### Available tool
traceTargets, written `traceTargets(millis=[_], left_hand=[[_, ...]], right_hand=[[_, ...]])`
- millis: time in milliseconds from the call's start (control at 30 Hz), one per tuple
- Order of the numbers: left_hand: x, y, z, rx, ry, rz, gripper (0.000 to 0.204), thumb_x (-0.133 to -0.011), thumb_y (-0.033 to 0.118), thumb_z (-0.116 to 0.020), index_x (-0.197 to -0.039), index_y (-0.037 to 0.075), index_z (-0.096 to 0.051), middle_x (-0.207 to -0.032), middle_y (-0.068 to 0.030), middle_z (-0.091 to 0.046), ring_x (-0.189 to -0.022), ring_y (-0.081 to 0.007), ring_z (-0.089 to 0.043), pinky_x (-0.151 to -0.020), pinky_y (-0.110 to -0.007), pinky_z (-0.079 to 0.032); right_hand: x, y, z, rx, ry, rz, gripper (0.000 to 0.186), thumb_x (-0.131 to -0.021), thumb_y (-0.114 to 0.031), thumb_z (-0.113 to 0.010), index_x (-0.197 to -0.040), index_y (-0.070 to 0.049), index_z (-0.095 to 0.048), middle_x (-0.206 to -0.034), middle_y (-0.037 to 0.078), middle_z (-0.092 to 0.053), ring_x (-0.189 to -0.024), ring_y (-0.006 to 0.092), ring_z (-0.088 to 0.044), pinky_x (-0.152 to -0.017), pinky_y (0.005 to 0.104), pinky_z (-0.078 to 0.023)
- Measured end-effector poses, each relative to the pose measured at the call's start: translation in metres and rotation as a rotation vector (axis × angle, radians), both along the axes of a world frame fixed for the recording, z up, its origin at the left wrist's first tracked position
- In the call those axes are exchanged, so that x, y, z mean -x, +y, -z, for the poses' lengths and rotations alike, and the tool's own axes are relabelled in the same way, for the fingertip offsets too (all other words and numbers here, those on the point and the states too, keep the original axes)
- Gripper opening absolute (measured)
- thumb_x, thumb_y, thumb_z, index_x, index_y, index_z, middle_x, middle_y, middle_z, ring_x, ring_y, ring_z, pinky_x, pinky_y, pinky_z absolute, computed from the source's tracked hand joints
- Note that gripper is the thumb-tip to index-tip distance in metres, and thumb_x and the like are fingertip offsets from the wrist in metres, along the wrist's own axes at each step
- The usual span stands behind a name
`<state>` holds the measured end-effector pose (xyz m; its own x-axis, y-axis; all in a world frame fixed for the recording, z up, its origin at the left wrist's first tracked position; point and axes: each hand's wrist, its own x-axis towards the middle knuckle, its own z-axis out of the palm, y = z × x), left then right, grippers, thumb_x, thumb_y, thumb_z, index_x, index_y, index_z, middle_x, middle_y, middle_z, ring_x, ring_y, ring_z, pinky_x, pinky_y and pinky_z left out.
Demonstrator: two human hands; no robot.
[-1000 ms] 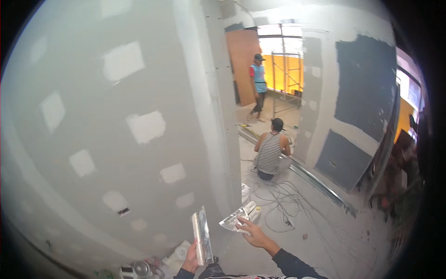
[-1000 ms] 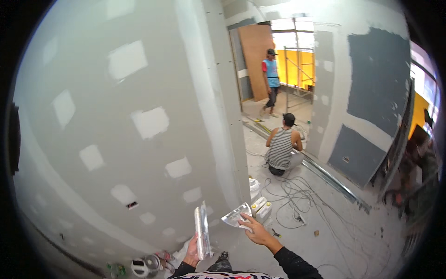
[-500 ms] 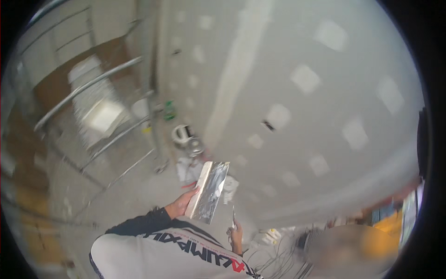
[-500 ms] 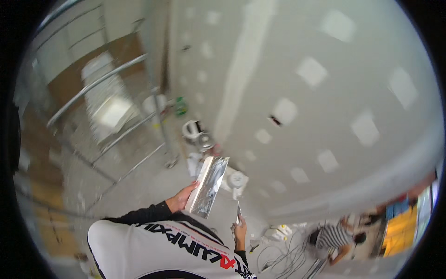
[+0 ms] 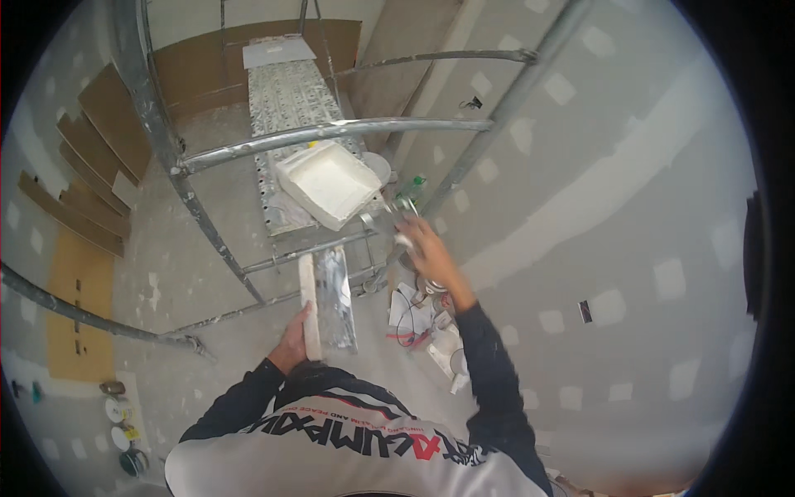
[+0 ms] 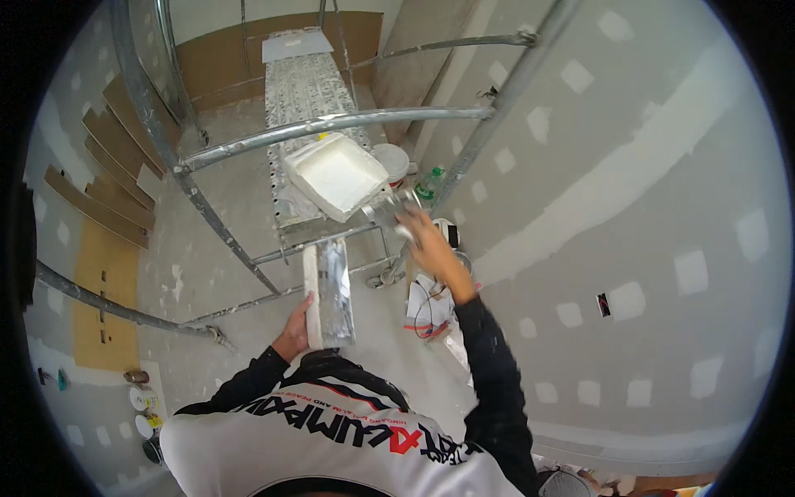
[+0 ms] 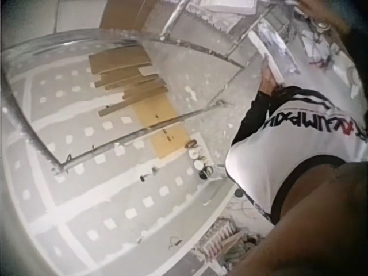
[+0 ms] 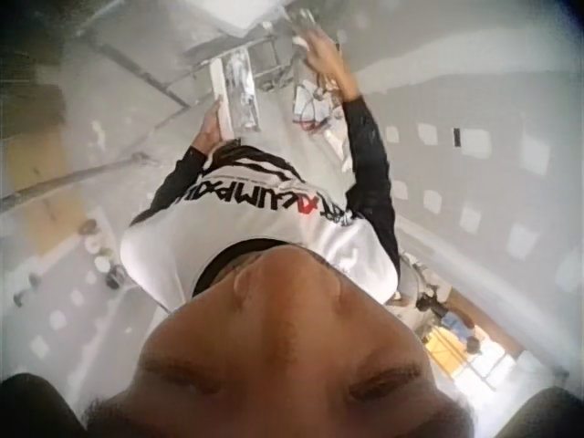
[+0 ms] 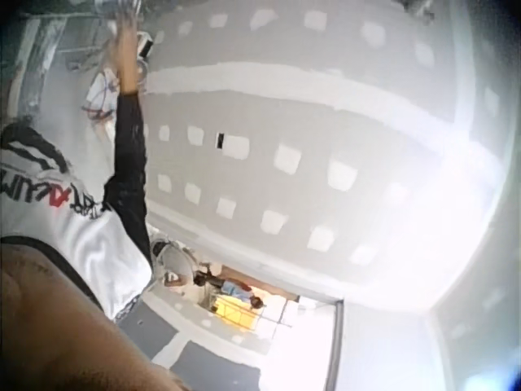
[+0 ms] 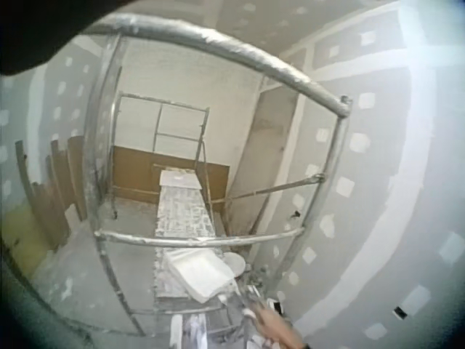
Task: The person scoops joint compound from a tray onto a putty knife and spreads the compound along the drywall corners.
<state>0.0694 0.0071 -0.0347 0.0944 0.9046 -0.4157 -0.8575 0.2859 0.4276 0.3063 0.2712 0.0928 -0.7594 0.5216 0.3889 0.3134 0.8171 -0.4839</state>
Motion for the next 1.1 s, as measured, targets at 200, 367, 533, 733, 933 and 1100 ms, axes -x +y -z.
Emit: traceTargets(millis=[200,367,533,733,933,1100], left_hand=[[0.060,0.015,0.010,-0.080,-0.030,-0.139,0.058,-0.109,0.046,-0.044,-0.149,0.003,-0.043,-0.136,-0.0193,-0.061,-0.122,-0.0346,-0.064,-0.106,-0.054,-0.052],[0.080,-0.003,0.021,-0.056,0.009,-0.332,0.056,-0.110,0.042,-0.045,-0.145,-0.002,-0.044,-0.133,-0.0213,-0.062,-0.120,-0.0346,-0.065,-0.102,-0.053,-0.054],[0.085,-0.008,0.022,-0.039,-0.072,-0.337,0.056,-0.110,0.041,-0.044,-0.147,-0.001,-0.043,-0.133,-0.0211,-0.062,-0.118,-0.0349,-0.066,-0.103,-0.052,-0.054],[0.089,0.003,0.022,-0.071,-0.029,-0.305,0.056,-0.108,0.043,-0.050,-0.142,-0.002,-0.048,-0.128,-0.0200,-0.064,-0.113,-0.0340,-0.068,-0.099,-0.052,-0.056],[0.088,0.034,0.004,-0.072,0.057,-0.259,0.052,-0.108,0.039,-0.053,-0.142,0.000,-0.048,-0.123,-0.0161,-0.065,-0.108,-0.0291,-0.070,-0.093,-0.048,-0.059],[0.099,0.057,0.003,-0.074,0.167,-0.359,0.050,-0.107,0.037,-0.058,-0.141,0.002,-0.050,-0.117,-0.0110,-0.065,-0.106,-0.0229,-0.068,-0.093,-0.043,-0.057]], right_hand=[[0.162,0.143,-0.017,-0.203,-0.629,-0.129,0.057,-0.081,0.002,-0.057,-0.136,-0.010,-0.063,-0.131,0.019,-0.061,-0.123,0.0398,-0.060,-0.105,0.0475,-0.049],[0.198,0.171,0.000,-0.161,-0.938,-0.184,0.052,-0.083,0.001,-0.056,-0.133,-0.011,-0.067,-0.132,0.018,-0.066,-0.121,0.0368,-0.063,-0.100,0.0467,-0.052],[0.173,0.193,0.001,-0.284,-0.932,-0.275,0.034,-0.087,-0.010,-0.066,-0.117,-0.022,-0.077,-0.110,0.012,-0.075,-0.105,0.0348,-0.071,-0.088,0.0466,-0.055],[0.201,0.180,-0.018,-0.413,-0.980,-0.346,0.035,-0.091,-0.007,-0.060,-0.116,-0.024,-0.077,-0.113,0.009,-0.076,-0.104,0.0309,-0.072,-0.086,0.0455,-0.056],[0.179,0.201,-0.027,-0.231,-0.951,-0.344,0.039,-0.089,-0.005,-0.059,-0.121,-0.021,-0.075,-0.118,0.006,-0.075,-0.108,0.0321,-0.070,-0.090,0.0436,-0.055],[0.167,0.144,-0.086,-0.153,-0.919,-0.241,0.048,-0.089,0.002,-0.054,-0.134,-0.013,-0.066,-0.125,0.016,-0.071,-0.118,0.0328,-0.065,-0.098,0.0429,-0.051]])
